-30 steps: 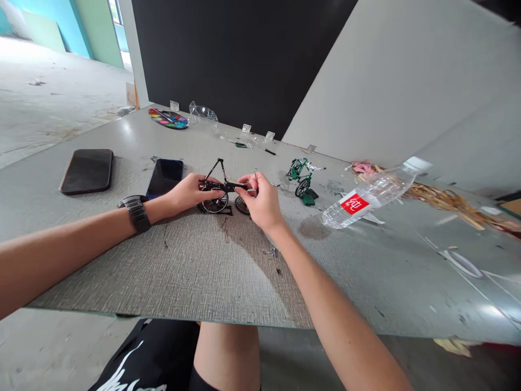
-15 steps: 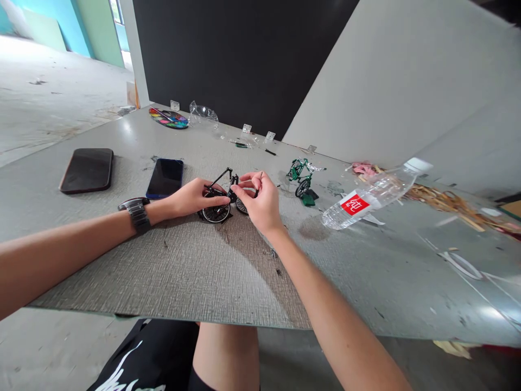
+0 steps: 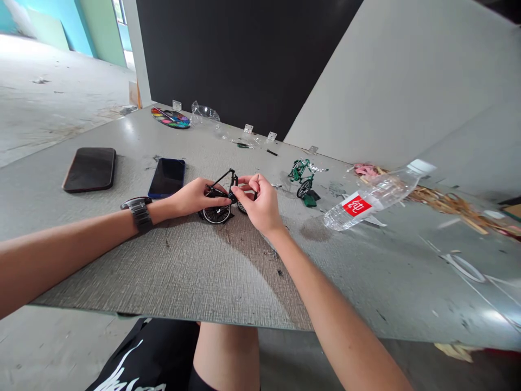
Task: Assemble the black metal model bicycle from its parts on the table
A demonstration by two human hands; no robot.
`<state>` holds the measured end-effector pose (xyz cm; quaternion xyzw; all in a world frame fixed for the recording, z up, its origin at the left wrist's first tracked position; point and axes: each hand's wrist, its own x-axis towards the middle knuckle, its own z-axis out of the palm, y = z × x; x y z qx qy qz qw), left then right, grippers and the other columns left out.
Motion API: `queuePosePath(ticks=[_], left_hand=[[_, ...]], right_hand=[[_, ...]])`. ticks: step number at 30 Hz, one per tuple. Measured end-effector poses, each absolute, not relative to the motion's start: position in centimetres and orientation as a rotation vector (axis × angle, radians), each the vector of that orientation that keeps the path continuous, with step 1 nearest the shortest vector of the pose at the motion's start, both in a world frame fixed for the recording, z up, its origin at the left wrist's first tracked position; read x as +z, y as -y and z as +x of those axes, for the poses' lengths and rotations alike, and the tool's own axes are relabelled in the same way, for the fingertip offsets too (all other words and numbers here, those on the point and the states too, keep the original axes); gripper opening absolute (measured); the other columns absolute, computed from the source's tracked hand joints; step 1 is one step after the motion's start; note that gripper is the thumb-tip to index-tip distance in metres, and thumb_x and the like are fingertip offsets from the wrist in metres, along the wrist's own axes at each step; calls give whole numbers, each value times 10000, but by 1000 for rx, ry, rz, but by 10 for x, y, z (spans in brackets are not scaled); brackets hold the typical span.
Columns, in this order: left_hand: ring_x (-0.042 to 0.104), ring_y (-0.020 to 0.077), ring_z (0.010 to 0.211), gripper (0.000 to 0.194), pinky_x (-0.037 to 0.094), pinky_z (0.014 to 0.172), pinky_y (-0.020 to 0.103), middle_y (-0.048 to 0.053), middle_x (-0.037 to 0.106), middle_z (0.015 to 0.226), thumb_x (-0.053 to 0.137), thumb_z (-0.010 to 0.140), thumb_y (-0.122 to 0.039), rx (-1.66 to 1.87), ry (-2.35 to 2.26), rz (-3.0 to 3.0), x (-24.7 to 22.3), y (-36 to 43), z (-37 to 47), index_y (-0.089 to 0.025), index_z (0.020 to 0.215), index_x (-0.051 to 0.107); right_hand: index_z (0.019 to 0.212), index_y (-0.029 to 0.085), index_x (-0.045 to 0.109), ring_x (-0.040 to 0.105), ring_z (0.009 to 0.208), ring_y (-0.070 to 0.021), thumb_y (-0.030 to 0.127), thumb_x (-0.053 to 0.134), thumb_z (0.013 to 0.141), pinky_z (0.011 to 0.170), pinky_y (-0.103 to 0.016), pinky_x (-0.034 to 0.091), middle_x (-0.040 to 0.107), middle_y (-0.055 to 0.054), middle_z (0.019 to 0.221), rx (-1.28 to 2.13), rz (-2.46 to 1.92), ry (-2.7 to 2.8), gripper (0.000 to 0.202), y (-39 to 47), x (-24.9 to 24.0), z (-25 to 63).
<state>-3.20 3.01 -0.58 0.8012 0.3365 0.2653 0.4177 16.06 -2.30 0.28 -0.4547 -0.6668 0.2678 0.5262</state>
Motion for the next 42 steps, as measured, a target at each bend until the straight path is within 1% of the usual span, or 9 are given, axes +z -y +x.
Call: queuePosePath(ticks=[4, 14, 20, 25, 29, 33, 37, 40, 42], left_hand=[[668, 168, 731, 457, 484, 638, 256, 85, 763, 889, 685, 810, -501, 648, -850, 1997, -6, -30, -32, -124, 1062, 742], [646, 149, 722, 441, 485, 663, 260, 60, 761, 895, 750, 762, -451, 772, -913, 1915, -7, -33, -32, -135, 1070, 732], [610, 139, 692, 430, 449, 631, 259, 45, 746, 855, 742, 769, -469, 822, -921, 1921, -6, -30, -32, -137, 1041, 740], [599, 133, 715, 382, 456, 635, 250, 56, 733, 872, 747, 771, -434, 875, -901, 1823, -6, -29, -31, -132, 1004, 738], [559, 108, 642, 384, 431, 586, 238, 50, 711, 821, 753, 771, -427, 935, -911, 1720, -7, -29, -31, -120, 999, 725], [563, 109, 649, 387, 432, 594, 238, 53, 705, 818, 744, 781, -450, 937, -908, 1701, -8, -29, -31, -116, 977, 722], [572, 122, 652, 404, 438, 590, 246, 65, 712, 821, 738, 780, -469, 906, -916, 1737, -8, -29, -31, -115, 976, 724], [570, 119, 630, 395, 437, 571, 243, 70, 715, 813, 737, 783, -453, 909, -925, 1716, -8, -29, -30, -113, 984, 722], [576, 118, 628, 386, 439, 569, 241, 74, 717, 821, 733, 789, -441, 909, -938, 1705, -7, -29, -30, -111, 990, 719]], right_hand=[[750, 265, 275, 644, 892, -150, 369, 623, 859, 678, -293, 531, 636, -80, 1153, 615, -1097, 1657, 379, 23, 4, 162], [748, 258, 298, 546, 684, -117, 399, 631, 861, 596, -280, 434, 549, -11, 844, 425, -1234, 1672, 379, 20, 3, 172], [746, 260, 288, 495, 625, -103, 444, 642, 856, 561, -280, 399, 542, -11, 861, 474, -1251, 1661, 414, 19, 3, 174], [720, 261, 255, 401, 570, -95, 411, 638, 874, 575, -290, 363, 522, 27, 757, 422, -1268, 1755, 440, 22, 4, 173], [716, 259, 234, 446, 604, -113, 439, 611, 900, 610, -295, 377, 582, 20, 739, 425, -1293, 1851, 456, 22, 9, 177], [705, 255, 285, 392, 548, -120, 497, 543, 937, 577, -311, 334, 464, 40, 623, 167, -1458, 1830, 423, 20, 20, 201], [861, 226, 560, 539, 685, -171, 544, 562, 910, 647, -333, 393, 597, -24, 765, 131, -1678, 1938, 322, 21, 24, 225], [1150, 217, 631, 627, 925, -250, 643, 616, 835, 782, -384, 456, 682, -98, 1046, 238, -1753, 2084, 530, 22, 18, 228], [1202, 229, 641, 625, 1019, -274, 659, 661, 791, 869, -408, 467, 677, -108, 1138, 279, -1716, 2172, 595, 22, 14, 224]])
